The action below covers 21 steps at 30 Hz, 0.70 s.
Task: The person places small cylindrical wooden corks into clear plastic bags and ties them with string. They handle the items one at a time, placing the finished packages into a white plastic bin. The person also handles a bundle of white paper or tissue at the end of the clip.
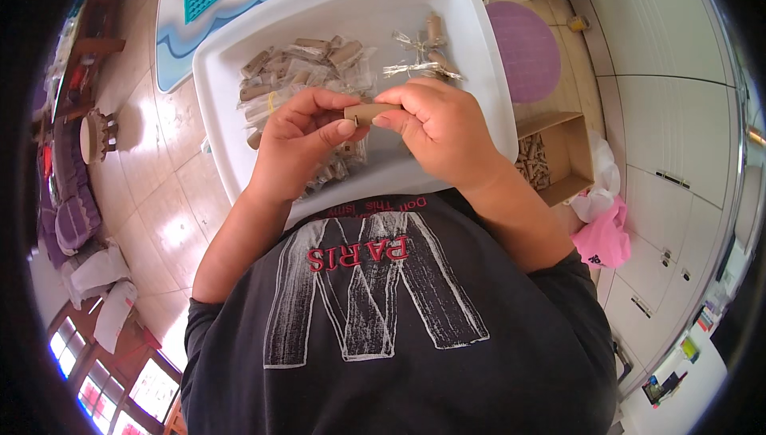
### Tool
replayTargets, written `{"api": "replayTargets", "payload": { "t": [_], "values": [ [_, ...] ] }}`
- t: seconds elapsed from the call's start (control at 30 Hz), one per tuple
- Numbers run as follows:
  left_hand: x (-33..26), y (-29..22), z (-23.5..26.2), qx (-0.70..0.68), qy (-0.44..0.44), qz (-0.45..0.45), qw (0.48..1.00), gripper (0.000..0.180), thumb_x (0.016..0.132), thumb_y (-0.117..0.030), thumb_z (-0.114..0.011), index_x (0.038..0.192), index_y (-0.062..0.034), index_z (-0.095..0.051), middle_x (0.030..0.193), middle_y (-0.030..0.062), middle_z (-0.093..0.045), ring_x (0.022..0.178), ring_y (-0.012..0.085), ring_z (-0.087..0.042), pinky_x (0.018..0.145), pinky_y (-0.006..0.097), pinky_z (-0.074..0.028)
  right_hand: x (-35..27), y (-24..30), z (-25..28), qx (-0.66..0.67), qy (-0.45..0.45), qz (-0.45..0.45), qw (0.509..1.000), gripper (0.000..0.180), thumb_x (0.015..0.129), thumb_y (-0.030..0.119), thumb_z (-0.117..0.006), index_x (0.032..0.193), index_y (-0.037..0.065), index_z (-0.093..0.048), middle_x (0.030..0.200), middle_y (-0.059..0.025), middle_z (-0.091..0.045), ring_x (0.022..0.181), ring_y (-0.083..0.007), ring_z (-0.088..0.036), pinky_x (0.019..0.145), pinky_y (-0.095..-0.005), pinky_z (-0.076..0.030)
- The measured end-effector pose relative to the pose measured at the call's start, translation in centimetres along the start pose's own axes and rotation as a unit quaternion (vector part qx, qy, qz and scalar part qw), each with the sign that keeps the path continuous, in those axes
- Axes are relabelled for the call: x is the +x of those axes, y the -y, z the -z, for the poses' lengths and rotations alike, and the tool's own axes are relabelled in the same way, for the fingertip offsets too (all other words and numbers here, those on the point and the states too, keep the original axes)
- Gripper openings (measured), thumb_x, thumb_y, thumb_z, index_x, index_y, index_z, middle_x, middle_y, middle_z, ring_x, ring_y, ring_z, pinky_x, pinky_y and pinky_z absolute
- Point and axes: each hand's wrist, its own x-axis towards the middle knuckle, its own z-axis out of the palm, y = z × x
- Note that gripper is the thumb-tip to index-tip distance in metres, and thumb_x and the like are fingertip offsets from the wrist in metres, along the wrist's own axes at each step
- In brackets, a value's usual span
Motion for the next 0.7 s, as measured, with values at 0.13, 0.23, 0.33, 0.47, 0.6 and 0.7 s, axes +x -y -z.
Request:
{"api": "replayTargets", "payload": {
  "t": [0.13, 0.23, 0.33, 0.47, 0.6, 0.7],
  "values": [
    [-0.5, 0.2, 0.2, 0.057, -0.048, -0.047, 0.996, 0.022, 0.082, 0.004, -0.058, 0.104, 0.001, -0.054, 0.093, 0.0039, -0.061, 0.087, 0.0094, -0.057, 0.077, 0.023, -0.046, 0.5, 0.8, -0.8, 0.052, -0.013, -0.055, 0.997, 0.024, 0.077, 0.009, -0.067, 0.099, 0.002, -0.062, 0.081, -0.0073, -0.061, 0.064, -0.0106, -0.052, 0.057, -0.0229, -0.041],
    [-1.1, 0.0, 0.4, 0.057, -0.054, -0.065, 0.995, 0.023, 0.082, 0.005, -0.057, 0.105, 0.0005, -0.054, 0.093, 0.0032, -0.059, 0.09, 0.0095, -0.056, 0.078, 0.022, -0.045, 0.8, 1.1, 0.0, 0.075, -0.097, -0.032, 0.992, 0.026, 0.08, 0.011, -0.066, 0.103, 0.0, -0.061, 0.087, -0.0058, -0.062, 0.064, -0.0059, -0.05, 0.056, -0.019, -0.04],
    [-1.5, -0.2, 0.9, 0.066, -0.059, -0.095, 0.992, 0.026, 0.082, 0.007, -0.057, 0.106, -0.0002, -0.053, 0.096, 0.0035, -0.058, 0.091, 0.01, -0.055, 0.079, 0.023, -0.045, 1.4, -0.6, 0.7, 0.115, -0.221, -0.076, 0.965, 0.028, 0.085, 0.016, -0.063, 0.106, -0.002, -0.059, 0.088, -0.0057, -0.062, 0.063, -0.0035, -0.047, 0.056, -0.0168, -0.038],
    [-1.9, -0.3, 1.2, 0.053, -0.052, -0.113, 0.991, 0.028, 0.081, 0.009, -0.057, 0.107, -0.0006, -0.053, 0.102, 0.0041, -0.055, 0.091, 0.0107, -0.055, 0.08, 0.024, -0.045, 1.6, -1.6, 0.5, 0.266, -0.089, -0.233, 0.931, 0.028, 0.087, 0.019, -0.06, 0.105, -0.002, -0.059, 0.08, -0.0071, -0.062, 0.054, -0.0017, -0.04, 0.048, -0.0159, -0.031],
    [-2.1, 0.0, 1.2, 0.071, -0.041, -0.124, 0.989, 0.03, 0.08, 0.011, -0.056, 0.107, -0.0014, -0.053, 0.103, 0.0035, -0.053, 0.091, 0.0111, -0.054, 0.081, 0.024, -0.045, 1.9, -1.2, 0.3, 0.386, -0.067, -0.297, 0.871, 0.027, 0.086, 0.02, -0.061, 0.103, 0.0, -0.059, 0.076, -0.0081, -0.061, 0.046, -0.0008, -0.032, 0.042, -0.0155, -0.024],
    [-2.1, 0.0, 1.4, 0.1, -0.033, -0.138, 0.985, 0.031, 0.079, 0.011, -0.056, 0.106, -0.0027, -0.054, 0.102, 0.0027, -0.053, 0.09, 0.0108, -0.053, 0.081, 0.024, -0.045, 2.4, -1.1, 0.0, 0.407, -0.076, -0.287, 0.864, 0.024, 0.088, 0.019, -0.058, 0.102, 0.0, -0.058, 0.074, -0.0073, -0.06, 0.043, -0.0008, -0.031, 0.04, -0.0148, -0.023]
  ]
}}
